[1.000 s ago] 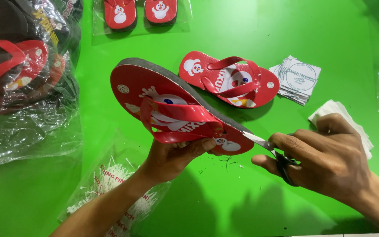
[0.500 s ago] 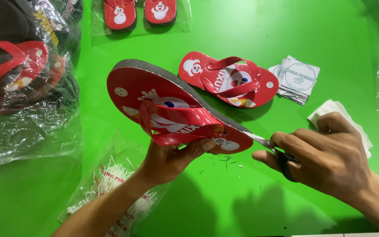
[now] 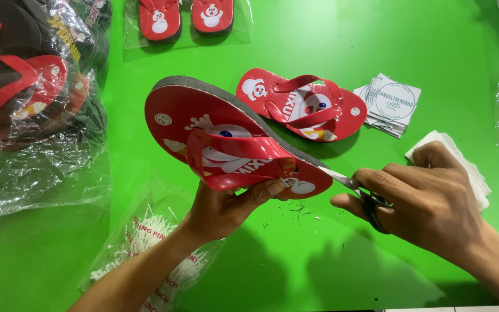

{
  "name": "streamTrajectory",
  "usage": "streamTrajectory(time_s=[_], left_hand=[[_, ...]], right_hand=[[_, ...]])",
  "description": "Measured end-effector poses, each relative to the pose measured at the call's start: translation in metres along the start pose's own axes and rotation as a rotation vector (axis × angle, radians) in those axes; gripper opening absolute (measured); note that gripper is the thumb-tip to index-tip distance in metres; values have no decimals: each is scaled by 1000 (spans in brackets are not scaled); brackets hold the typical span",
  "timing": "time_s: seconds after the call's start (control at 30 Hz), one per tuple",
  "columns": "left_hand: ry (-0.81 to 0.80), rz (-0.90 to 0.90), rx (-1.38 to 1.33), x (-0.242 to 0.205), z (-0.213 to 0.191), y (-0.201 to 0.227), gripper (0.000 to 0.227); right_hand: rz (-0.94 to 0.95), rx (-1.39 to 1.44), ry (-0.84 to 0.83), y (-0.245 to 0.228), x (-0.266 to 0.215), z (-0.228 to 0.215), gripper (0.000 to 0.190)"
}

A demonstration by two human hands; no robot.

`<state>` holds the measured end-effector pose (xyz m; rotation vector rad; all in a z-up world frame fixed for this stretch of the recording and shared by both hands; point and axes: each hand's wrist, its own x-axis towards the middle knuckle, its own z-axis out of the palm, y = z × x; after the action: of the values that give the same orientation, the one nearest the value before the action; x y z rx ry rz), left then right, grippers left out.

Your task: The person uses scissors to trim excess material from the edges of red flip-flops. They then wipe the flip-flops with a white cloth and place them into a clear plastic bag. Finally, they cut a white zip tie from a bag of ties.

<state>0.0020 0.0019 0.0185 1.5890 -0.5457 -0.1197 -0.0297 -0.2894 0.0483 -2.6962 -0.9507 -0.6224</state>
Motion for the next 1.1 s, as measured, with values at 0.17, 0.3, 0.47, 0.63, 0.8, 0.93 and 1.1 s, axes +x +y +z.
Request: streamTrajectory(time_s=[0.17, 0.3, 0.47, 0.63, 0.8, 0.93, 1.1], left_hand=[[-44, -1, 6, 0, 3, 1, 36], [-51, 17, 4, 1, 5, 3, 38], [-65, -4, 30, 1, 7, 7, 37], [-58, -41, -2, 1, 8, 7, 33], [-42, -95, -30, -2, 10, 3, 27], [-55, -108, -55, -3, 11, 1, 29], [-65, -94, -16, -2, 9, 2, 29]], right_hand=[[36, 57, -39, -4, 2, -1, 49], [26, 39, -26, -5, 2, -2, 46], [-23, -46, 7, -5, 1, -3, 41], [-56, -127, 47, -5, -5, -1, 36], [-54, -106, 41, -5, -7, 1, 35], [-33, -80, 27, -7, -2, -2, 30], [-26, -13, -7, -5, -1, -3, 39]])
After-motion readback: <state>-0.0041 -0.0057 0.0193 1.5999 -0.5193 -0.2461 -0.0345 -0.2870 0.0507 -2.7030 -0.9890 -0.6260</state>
